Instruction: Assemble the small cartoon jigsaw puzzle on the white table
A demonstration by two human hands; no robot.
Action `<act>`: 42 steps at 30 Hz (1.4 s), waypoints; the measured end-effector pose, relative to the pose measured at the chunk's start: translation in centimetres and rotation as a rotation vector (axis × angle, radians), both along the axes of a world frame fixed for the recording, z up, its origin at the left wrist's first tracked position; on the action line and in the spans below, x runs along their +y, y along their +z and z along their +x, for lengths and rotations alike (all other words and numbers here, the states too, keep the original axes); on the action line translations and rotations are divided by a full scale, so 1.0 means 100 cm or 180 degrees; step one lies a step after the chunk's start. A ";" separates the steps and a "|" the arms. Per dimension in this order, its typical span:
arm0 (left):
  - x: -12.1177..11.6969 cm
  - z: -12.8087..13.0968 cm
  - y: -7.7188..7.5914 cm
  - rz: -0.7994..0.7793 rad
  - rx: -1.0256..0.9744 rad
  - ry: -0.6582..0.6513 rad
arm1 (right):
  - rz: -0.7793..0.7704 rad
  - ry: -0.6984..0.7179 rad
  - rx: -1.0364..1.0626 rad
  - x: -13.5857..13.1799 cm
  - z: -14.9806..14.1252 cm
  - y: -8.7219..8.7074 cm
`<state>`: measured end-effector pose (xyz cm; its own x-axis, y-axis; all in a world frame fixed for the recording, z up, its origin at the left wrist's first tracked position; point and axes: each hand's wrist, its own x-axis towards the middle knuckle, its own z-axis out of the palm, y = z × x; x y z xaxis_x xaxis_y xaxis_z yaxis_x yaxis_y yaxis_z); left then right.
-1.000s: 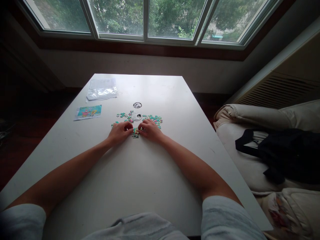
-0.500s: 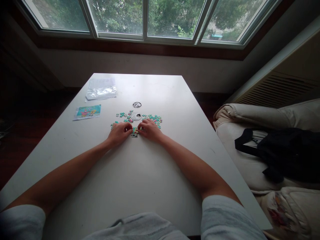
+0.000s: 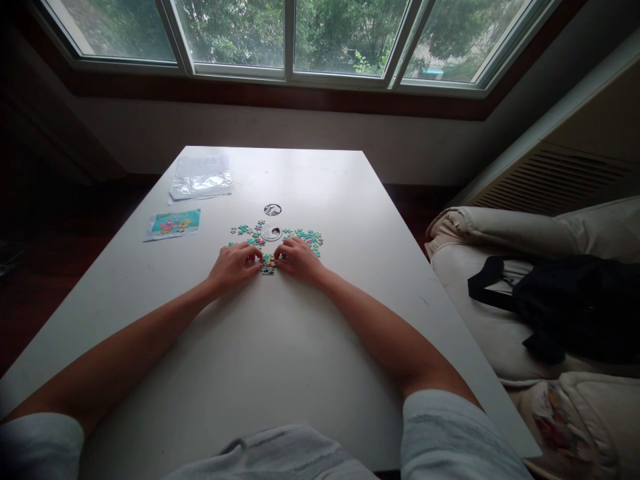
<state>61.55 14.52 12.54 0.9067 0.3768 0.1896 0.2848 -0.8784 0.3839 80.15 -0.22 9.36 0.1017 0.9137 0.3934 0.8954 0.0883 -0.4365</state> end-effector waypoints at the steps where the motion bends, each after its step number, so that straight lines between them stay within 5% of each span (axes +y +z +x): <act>1: 0.000 0.000 0.000 0.0007 0.0015 -0.0005 | -0.0005 -0.0007 -0.0008 0.000 0.000 0.000; 42: 0.000 0.005 -0.010 0.0293 -0.0139 0.0212 | -0.0008 0.0059 -0.0087 0.001 -0.002 0.002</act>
